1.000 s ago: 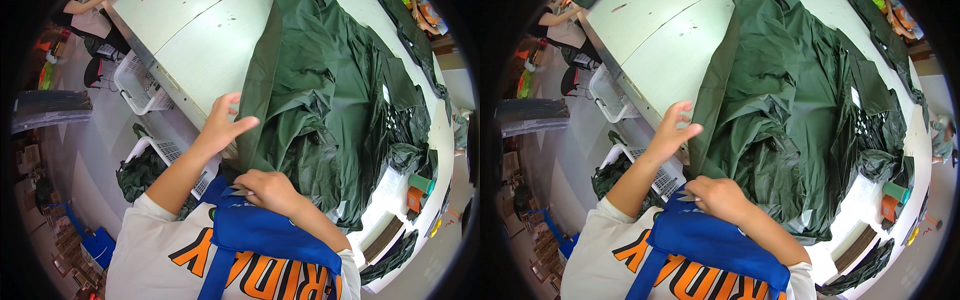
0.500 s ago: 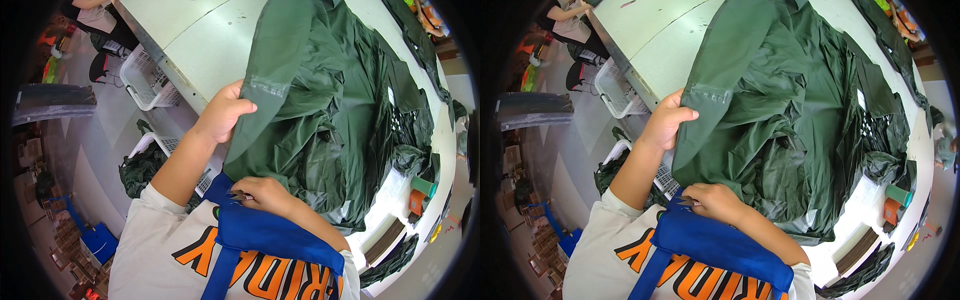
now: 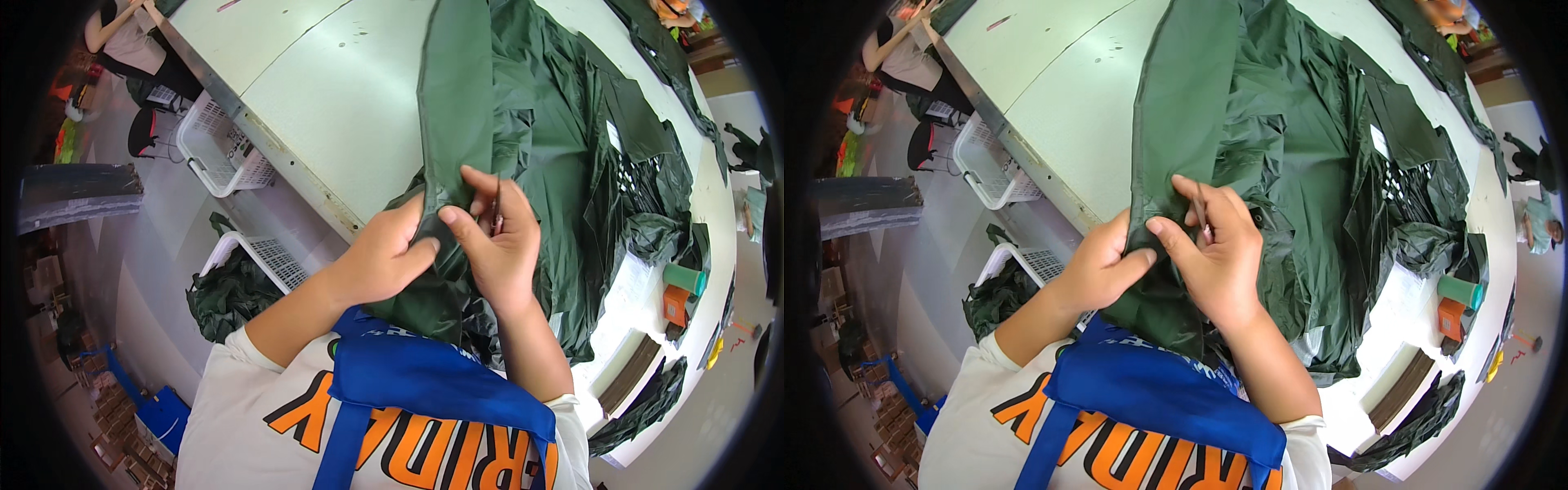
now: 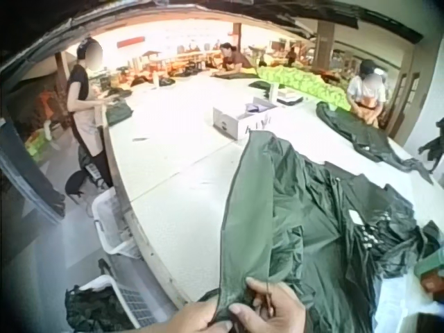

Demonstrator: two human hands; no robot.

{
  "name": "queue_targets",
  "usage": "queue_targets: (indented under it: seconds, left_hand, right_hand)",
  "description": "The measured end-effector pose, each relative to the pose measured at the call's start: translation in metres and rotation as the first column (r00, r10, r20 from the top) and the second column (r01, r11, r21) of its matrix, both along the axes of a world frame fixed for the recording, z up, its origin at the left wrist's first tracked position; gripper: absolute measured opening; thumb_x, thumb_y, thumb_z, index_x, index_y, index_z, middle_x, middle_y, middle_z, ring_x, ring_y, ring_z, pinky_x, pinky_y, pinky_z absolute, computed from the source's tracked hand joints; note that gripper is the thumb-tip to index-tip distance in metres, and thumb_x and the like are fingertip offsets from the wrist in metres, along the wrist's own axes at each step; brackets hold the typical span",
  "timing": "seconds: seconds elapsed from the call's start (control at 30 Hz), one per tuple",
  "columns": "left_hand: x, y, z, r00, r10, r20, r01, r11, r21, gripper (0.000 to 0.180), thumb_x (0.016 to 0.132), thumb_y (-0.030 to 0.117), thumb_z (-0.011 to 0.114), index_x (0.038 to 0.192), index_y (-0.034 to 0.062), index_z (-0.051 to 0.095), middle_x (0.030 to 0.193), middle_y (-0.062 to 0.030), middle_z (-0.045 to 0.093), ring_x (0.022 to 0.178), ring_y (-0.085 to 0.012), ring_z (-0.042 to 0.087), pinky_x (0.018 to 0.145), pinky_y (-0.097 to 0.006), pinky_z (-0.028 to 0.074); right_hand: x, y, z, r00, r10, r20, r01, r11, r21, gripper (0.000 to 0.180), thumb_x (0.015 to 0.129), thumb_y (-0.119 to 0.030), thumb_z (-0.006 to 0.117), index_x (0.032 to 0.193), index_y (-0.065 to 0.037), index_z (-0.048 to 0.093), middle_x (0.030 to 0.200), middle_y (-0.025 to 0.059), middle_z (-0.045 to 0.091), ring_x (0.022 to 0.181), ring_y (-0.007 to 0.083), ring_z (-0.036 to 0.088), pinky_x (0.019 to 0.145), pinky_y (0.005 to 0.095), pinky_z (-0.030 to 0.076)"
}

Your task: The person uses small scissors to trim excess threads and fabric from the edges of a green jacket. They repeatedly lift, turn, and smooth the jacket to access different seams and edges, then place the jacket back on the table.

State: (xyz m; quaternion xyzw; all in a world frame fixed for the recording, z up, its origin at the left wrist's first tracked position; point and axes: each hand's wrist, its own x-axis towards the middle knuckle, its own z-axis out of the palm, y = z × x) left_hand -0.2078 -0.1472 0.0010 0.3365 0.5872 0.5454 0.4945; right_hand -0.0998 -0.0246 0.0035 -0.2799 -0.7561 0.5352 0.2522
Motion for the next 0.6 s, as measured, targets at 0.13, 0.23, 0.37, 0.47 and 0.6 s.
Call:
queue_targets:
  seconds: [0.13, 0.23, 0.37, 0.47, 0.6]
  left_hand:
    - [0.004, 0.0, -0.01, 0.926, 0.053, -0.373, 0.042, 0.969, 0.242, 0.04, 0.084, 0.012, 0.048, 0.122, -0.002, 0.05, 0.116, -0.0195, 0.049, 0.108, -0.0301, 0.049, 0.094, -0.037, 0.038]
    - [0.002, 0.0, -0.005, 0.915, -0.002, -0.403, 0.103, 0.968, 0.23, 0.038, 0.087, 0.019, 0.042, 0.114, -0.005, 0.055, 0.115, -0.0206, 0.048, 0.105, -0.0305, 0.047, 0.094, -0.037, 0.036]
    - [0.005, 0.001, -0.009, 0.896, 0.012, -0.443, 0.117, 0.958, 0.261, 0.028, 0.09, 0.018, 0.048, 0.108, -0.0015, 0.056, 0.105, -0.0181, 0.048, 0.095, -0.0326, 0.049, 0.084, -0.038, 0.041]
    - [0.01, 0.004, -0.004, 0.801, 0.036, -0.598, 0.107, 0.973, 0.202, 0.026, 0.089, 0.016, 0.049, 0.107, -0.0014, 0.056, 0.101, -0.0174, 0.05, 0.09, -0.0336, 0.05, 0.08, -0.039, 0.042]
    - [0.012, 0.005, -0.003, 0.607, 0.046, -0.793, 0.11, 0.984, 0.141, 0.023, 0.088, 0.013, 0.052, 0.105, -0.0006, 0.056, 0.097, -0.0158, 0.051, 0.084, -0.0338, 0.051, 0.075, -0.041, 0.044]
  right_hand:
    - [0.01, -0.005, -0.003, 1.0, 0.008, -0.013, -0.009, 0.995, -0.102, 0.033, 0.072, -0.003, 0.075, 0.104, -0.001, 0.067, 0.075, -0.0016, 0.05, 0.059, 0.0043, 0.036, 0.052, 0.0193, 0.031]
    - [0.016, -0.004, -0.003, 0.999, 0.025, -0.048, -0.032, 0.987, -0.158, 0.028, 0.073, -0.001, 0.073, 0.101, -0.001, 0.068, 0.073, -0.0024, 0.051, 0.059, 0.0039, 0.037, 0.052, 0.019, 0.03]
    - [0.022, -0.003, -0.002, 0.997, 0.035, -0.065, -0.049, 0.974, -0.22, 0.019, 0.076, 0.0, 0.07, 0.095, 0.001, 0.068, 0.072, -0.0031, 0.051, 0.059, 0.0035, 0.038, 0.053, 0.0188, 0.03]
    - [0.022, -0.006, 0.004, 0.999, 0.0, -0.04, -0.016, 0.913, -0.407, 0.011, 0.079, -0.002, 0.069, 0.089, 0.001, 0.066, 0.071, -0.0043, 0.052, 0.06, 0.0024, 0.038, 0.053, 0.0186, 0.031]
    - [0.022, -0.012, 0.006, 0.999, -0.046, -0.01, 0.035, 0.86, -0.509, 0.006, 0.082, -0.004, 0.067, 0.084, 0.0, 0.063, 0.07, -0.0061, 0.053, 0.059, 0.0007, 0.039, 0.052, 0.0175, 0.031]
